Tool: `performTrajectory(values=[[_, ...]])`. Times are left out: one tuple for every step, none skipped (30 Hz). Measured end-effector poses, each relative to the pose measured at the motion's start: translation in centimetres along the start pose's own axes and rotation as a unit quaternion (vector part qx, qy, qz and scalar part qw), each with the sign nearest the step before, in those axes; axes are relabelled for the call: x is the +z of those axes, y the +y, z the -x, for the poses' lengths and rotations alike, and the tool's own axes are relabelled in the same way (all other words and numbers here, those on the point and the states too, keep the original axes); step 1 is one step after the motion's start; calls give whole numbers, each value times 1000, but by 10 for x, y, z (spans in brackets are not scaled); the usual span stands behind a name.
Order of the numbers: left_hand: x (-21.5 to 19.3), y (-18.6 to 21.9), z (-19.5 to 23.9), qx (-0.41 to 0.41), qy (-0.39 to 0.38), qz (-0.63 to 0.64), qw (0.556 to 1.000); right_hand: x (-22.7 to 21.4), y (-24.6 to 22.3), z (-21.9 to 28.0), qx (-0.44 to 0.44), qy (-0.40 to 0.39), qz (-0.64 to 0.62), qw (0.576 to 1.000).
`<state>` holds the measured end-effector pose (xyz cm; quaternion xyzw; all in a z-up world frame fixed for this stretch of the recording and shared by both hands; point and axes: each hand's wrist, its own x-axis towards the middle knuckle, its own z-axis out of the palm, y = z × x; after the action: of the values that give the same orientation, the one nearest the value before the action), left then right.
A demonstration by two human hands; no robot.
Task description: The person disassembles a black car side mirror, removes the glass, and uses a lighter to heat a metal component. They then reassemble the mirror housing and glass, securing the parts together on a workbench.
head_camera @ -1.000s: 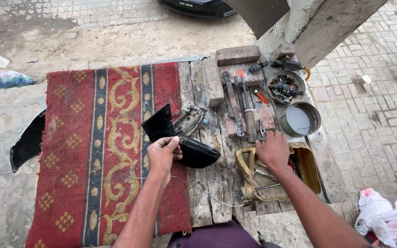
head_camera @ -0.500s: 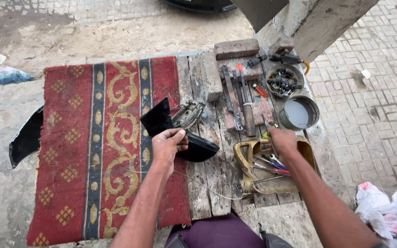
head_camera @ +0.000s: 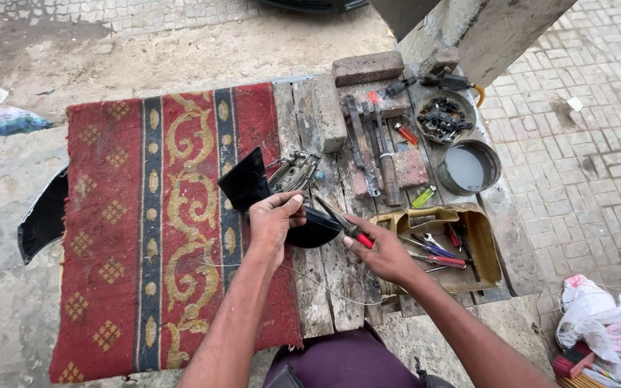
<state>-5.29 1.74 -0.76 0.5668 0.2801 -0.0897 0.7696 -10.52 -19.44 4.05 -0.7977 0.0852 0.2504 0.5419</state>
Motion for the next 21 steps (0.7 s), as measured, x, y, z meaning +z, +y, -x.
performTrajectory(values=[[1,0,1,0,2,-1,1000,1,7,-1,0,-2,-1,1000],[3,0,2,0,2,0,1000,2,14,-2,14,0,6,1000],[3,-2,6,-2,2,2,1000,4,22,0,30,2,14,999],[3,-5,8,-4,5,1,1000,7,15,10,32,-1,13,999],[5,-6,8,-2,2,8,1000,8,7,17,32,25,58,997],[7,-8,8,1,-1,16,1000,8,-1,24,31,52,103,993],[8,-9,7,3,-1,16,1000,8,6,21,29,52,103,993],[8,-11,6,6,-2,18,1000,7,12,19,31,55,106,992],[10,-14,6,8,-3,21,1000,6,19,18,36,59,109,992],[11,-12,10,8,-4,22,1000,6,29,18,36,60,110,992],[13,-9,12,7,-4,29,1000,4,37,14,33,59,73,995],[15,-5,13,6,-4,36,999,3,45,11,30,57,36,997],[17,-5,11,8,-4,37,999,1,36,13,27,58,37,997],[18,-5,8,14,-4,40,999,-1,29,16,24,55,41,997],[18,-7,7,16,-3,42,999,-2,22,21,24,50,45,997],[18,-8,8,15,-2,42,999,-2,22,25,24,50,45,997],[19,-7,6,10,-2,42,999,-4,21,26,16,40,41,998],[20,-6,5,4,-1,42,999,-6,20,27,7,31,37,999],[20,-5,7,3,-1,42,999,-7,24,26,8,31,37,999],[21,-4,9,3,-2,39,999,-7,27,25,3,27,41,999],[24,-2,9,5,-6,37,999,-9,30,21,-3,25,45,999]])
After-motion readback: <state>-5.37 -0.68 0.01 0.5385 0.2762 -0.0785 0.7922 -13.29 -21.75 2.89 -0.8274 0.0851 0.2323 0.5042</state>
